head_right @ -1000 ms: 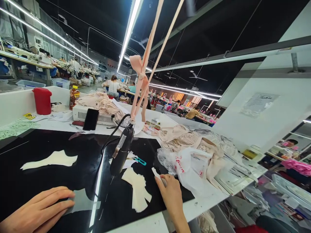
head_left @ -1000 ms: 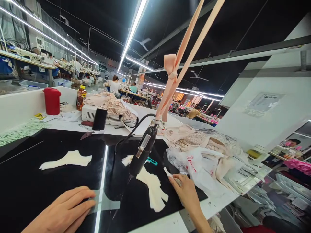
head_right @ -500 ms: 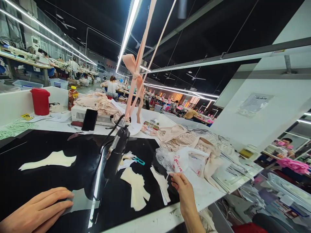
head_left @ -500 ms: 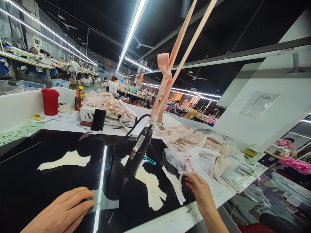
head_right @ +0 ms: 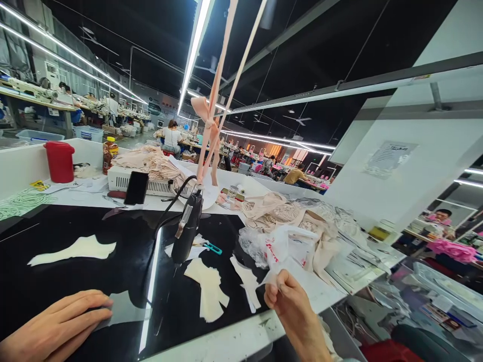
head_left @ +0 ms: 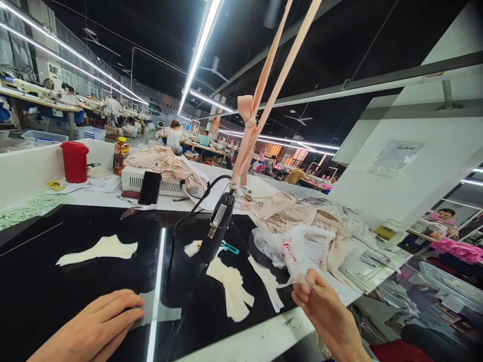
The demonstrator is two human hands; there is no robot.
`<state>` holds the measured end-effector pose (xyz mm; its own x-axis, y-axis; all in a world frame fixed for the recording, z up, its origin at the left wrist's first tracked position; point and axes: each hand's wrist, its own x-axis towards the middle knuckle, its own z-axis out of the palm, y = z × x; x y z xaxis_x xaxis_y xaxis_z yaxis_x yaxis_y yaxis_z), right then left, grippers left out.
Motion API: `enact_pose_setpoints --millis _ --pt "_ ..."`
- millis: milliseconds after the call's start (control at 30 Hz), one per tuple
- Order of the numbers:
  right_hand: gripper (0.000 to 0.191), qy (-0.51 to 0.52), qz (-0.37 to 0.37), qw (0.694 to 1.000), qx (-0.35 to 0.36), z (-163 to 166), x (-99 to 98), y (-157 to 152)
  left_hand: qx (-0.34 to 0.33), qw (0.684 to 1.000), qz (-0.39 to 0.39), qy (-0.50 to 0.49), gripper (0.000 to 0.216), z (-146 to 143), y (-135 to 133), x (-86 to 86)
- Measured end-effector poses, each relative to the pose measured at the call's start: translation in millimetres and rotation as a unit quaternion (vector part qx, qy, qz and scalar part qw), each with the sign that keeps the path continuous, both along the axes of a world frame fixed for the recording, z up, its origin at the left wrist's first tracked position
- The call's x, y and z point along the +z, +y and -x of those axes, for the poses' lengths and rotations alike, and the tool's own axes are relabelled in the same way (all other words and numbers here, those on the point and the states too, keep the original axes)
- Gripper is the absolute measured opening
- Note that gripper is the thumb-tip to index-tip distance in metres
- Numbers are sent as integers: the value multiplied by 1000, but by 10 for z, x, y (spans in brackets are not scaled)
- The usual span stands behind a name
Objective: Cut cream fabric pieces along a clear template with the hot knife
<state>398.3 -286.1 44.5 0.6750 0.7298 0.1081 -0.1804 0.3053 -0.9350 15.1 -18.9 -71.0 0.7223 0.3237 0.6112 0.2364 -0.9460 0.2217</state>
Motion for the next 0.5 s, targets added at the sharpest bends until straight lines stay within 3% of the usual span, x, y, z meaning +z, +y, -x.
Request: enact_pose_setpoints --millis 100,200,333,433,500 --pt "48 4 -4 998 60 257 58 4 -18 999 -8 40 33 6 39 102" --pt "50 -8 15 981 191 515 18 126 -44 998 39 34 33 -65 -66 310" --pt "43 -43 31 926 375 847 -107 425 -86 971 220 23 25 -247 -394 757" --pt "43 -63 65 884 459 1085 -159 646 -112 906 407 34 24 -379 -622 1101" --pt "46 -76 101 866 483 1213 -153 753 -116 871 474 53 32 -436 -713 1262"
